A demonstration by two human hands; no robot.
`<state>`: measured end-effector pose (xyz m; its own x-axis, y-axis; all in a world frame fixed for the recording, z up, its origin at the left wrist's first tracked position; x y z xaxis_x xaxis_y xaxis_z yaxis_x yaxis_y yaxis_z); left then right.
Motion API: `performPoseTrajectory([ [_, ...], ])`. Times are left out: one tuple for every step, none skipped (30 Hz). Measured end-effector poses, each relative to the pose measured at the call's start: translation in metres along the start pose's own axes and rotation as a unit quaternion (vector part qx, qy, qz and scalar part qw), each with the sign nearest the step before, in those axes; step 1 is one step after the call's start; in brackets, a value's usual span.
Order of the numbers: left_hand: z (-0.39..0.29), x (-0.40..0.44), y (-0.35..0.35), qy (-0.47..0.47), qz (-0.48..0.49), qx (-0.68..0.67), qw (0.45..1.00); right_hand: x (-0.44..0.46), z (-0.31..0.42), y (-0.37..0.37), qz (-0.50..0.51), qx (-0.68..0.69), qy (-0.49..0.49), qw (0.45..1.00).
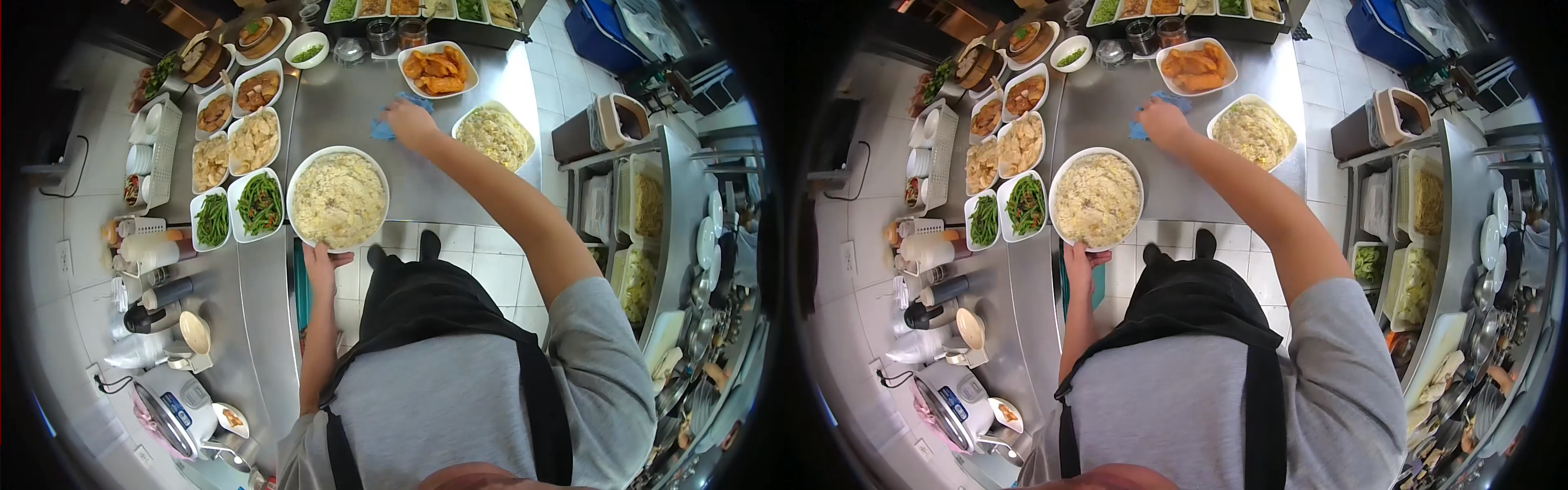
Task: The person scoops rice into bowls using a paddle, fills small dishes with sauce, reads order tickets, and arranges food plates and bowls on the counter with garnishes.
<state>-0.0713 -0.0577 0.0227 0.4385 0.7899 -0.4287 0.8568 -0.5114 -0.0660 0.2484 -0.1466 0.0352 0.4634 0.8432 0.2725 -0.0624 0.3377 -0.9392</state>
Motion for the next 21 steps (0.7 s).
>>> performPoseTrajectory([
  [0.001, 0.003, -0.002, -0.006, 0.004, 0.004, 1.000, -0.004, -0.002, 0.001, -0.011, 0.031, 0.025, 0.999],
  [0.001, 0.007, -0.006, -0.013, 0.008, 0.007, 1.000, -0.008, -0.004, 0.001, -0.021, 0.061, 0.051, 0.997],
  [0.001, 0.012, -0.011, -0.025, 0.025, 0.004, 0.999, -0.013, -0.006, 0.001, -0.032, 0.090, 0.077, 0.992],
  [0.000, 0.018, -0.016, -0.036, 0.043, -0.002, 0.998, -0.023, -0.006, 0.001, -0.063, 0.086, 0.090, 0.990],
  [-0.001, 0.021, -0.017, -0.048, 0.060, -0.009, 0.997, -0.041, -0.003, -0.002, -0.094, 0.081, 0.101, 0.987],
  [-0.002, 0.022, -0.018, -0.033, 0.063, -0.008, 0.997, -0.063, 0.003, -0.005, -0.123, 0.075, 0.112, 0.983],
  [-0.009, 0.020, -0.018, -0.019, 0.065, -0.008, 0.998, -0.092, 0.019, -0.017, -0.087, 0.049, 0.126, 0.987],
  [-0.014, 0.022, -0.017, -0.002, 0.065, -0.010, 0.998, -0.133, 0.035, -0.022, -0.099, 0.024, 0.093, 0.990],
  [-0.016, 0.025, -0.017, -0.007, 0.070, -0.006, 0.997, -0.169, 0.058, -0.042, 0.001, 0.023, 0.109, 0.994],
  [-0.017, 0.028, -0.018, -0.011, 0.070, -0.005, 0.997, -0.201, 0.072, -0.057, 0.072, 0.024, 0.101, 0.992],
  [-0.018, 0.029, -0.020, -0.015, 0.065, -0.003, 0.998, -0.239, 0.074, -0.057, 0.297, 0.088, 0.235, 0.921],
  [-0.019, 0.030, -0.022, -0.040, 0.068, -0.015, 0.997, -0.262, 0.068, -0.063, 0.330, 0.100, 0.242, 0.907],
  [-0.020, 0.032, -0.023, -0.064, 0.075, -0.024, 0.995, -0.261, 0.068, -0.082, 0.296, 0.114, 0.287, 0.904],
  [-0.023, 0.039, -0.023, -0.085, 0.087, -0.036, 0.992, -0.245, 0.066, -0.106, 0.257, 0.124, 0.332, 0.899],
  [-0.022, 0.044, -0.027, -0.144, 0.126, -0.066, 0.979, -0.224, 0.059, -0.115, 0.181, 0.140, 0.357, 0.906],
  [-0.013, 0.048, -0.031, -0.150, 0.120, -0.096, 0.977, -0.201, 0.052, -0.121, 0.106, 0.158, 0.382, 0.904],
  [-0.002, 0.054, -0.033, -0.155, 0.117, -0.123, 0.973, -0.168, 0.049, -0.132, 0.045, 0.199, 0.378, 0.903],
  [0.001, 0.061, -0.032, -0.156, 0.116, -0.150, 0.969, -0.133, 0.043, -0.135, -0.020, 0.239, 0.371, 0.897],
  [-0.005, 0.058, -0.030, -0.160, 0.097, -0.134, 0.973, -0.102, 0.028, -0.127, -0.055, 0.197, 0.278, 0.939],
  [-0.005, 0.056, -0.029, -0.156, 0.088, -0.139, 0.974, -0.061, 0.026, -0.124, -0.050, 0.190, 0.256, 0.947],
  [-0.003, 0.054, -0.029, -0.150, 0.077, -0.144, 0.975, -0.024, 0.021, -0.111, -0.057, 0.212, 0.233, 0.947],
])
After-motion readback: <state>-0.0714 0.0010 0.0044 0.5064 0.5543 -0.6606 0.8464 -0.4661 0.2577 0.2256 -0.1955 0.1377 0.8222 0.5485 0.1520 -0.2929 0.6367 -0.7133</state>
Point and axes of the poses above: each hand's wrist, its own x-axis towards the middle knuckle, its own y-axis out of the palm, z = x × y, the point moved 1 cm from there along x, towards the middle knuckle, and after that the axes turned 10 degrees about -z, right-handed, at the moved point
